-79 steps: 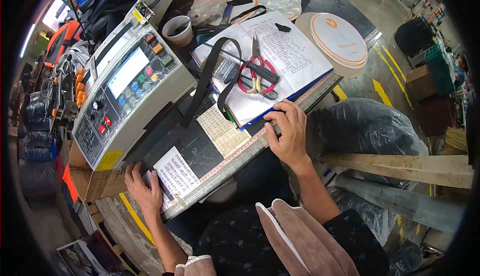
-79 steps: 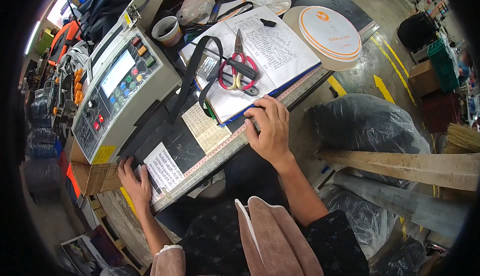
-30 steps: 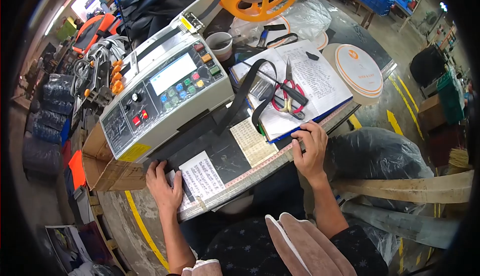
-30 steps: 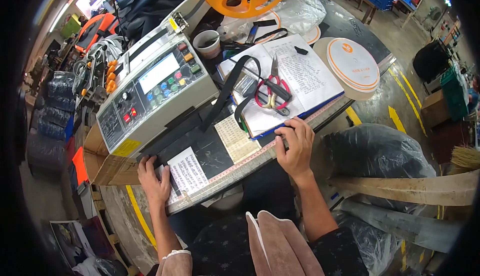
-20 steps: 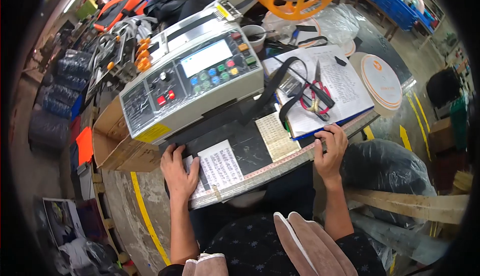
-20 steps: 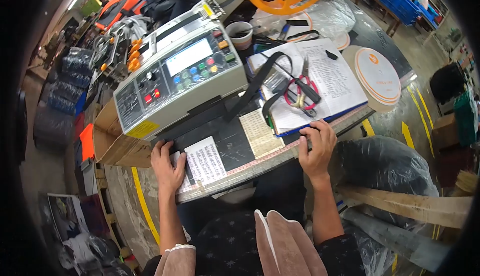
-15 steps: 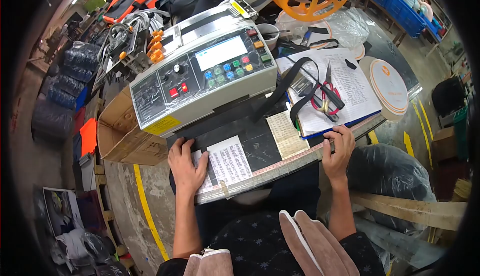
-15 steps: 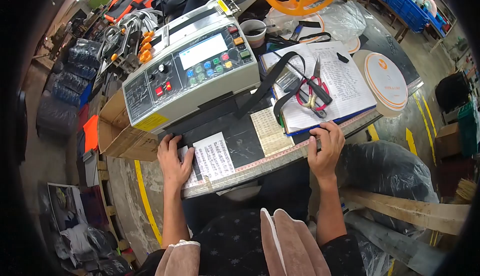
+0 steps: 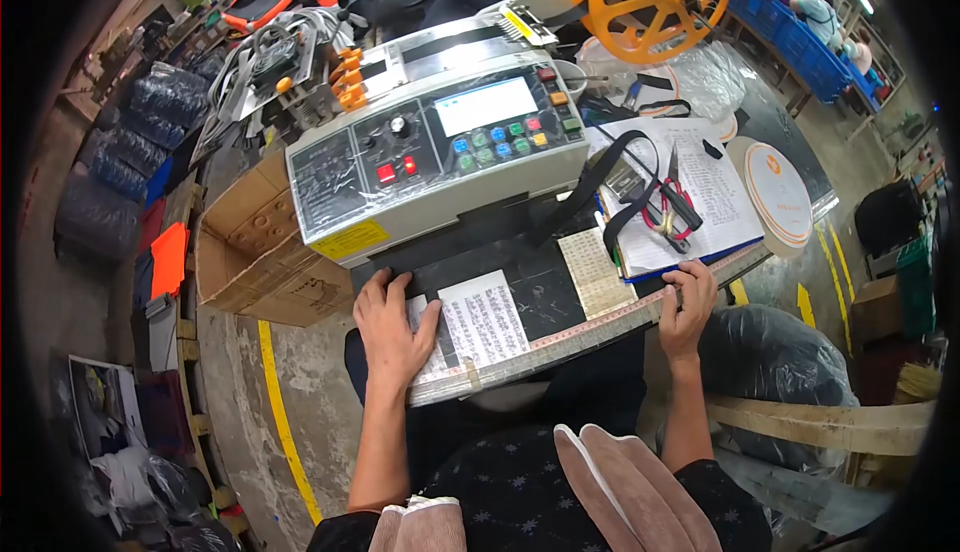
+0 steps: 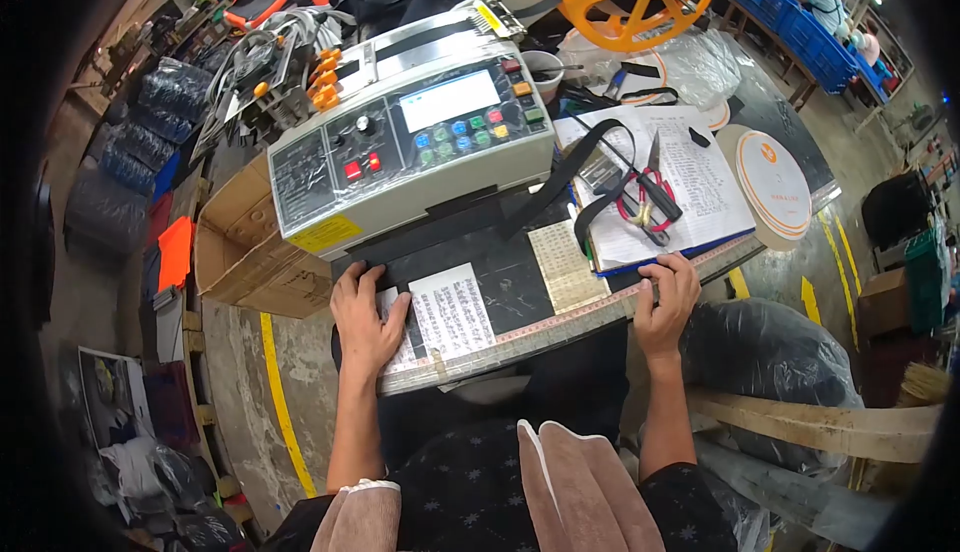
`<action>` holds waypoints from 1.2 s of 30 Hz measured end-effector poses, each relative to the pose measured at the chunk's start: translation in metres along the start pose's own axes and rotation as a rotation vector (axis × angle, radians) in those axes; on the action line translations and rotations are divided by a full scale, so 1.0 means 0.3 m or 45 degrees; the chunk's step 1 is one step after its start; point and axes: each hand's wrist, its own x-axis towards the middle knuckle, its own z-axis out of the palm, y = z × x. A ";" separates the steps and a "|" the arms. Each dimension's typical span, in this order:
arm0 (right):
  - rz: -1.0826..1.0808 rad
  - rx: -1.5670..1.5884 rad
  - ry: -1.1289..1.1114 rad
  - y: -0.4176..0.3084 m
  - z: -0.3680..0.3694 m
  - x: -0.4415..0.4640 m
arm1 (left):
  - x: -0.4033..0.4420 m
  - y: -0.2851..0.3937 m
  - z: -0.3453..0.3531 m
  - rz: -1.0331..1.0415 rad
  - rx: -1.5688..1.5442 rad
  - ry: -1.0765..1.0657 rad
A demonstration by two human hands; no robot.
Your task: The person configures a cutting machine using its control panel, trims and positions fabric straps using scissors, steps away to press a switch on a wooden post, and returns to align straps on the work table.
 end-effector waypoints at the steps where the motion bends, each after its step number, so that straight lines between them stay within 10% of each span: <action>1: -0.013 -0.010 0.012 0.005 0.003 -0.002 | 0.000 -0.006 0.003 0.004 -0.002 0.002; 36: -0.387 0.166 -0.188 -0.269 0.079 -0.027 | 0.001 0.004 -0.003 0.000 -0.008 -0.014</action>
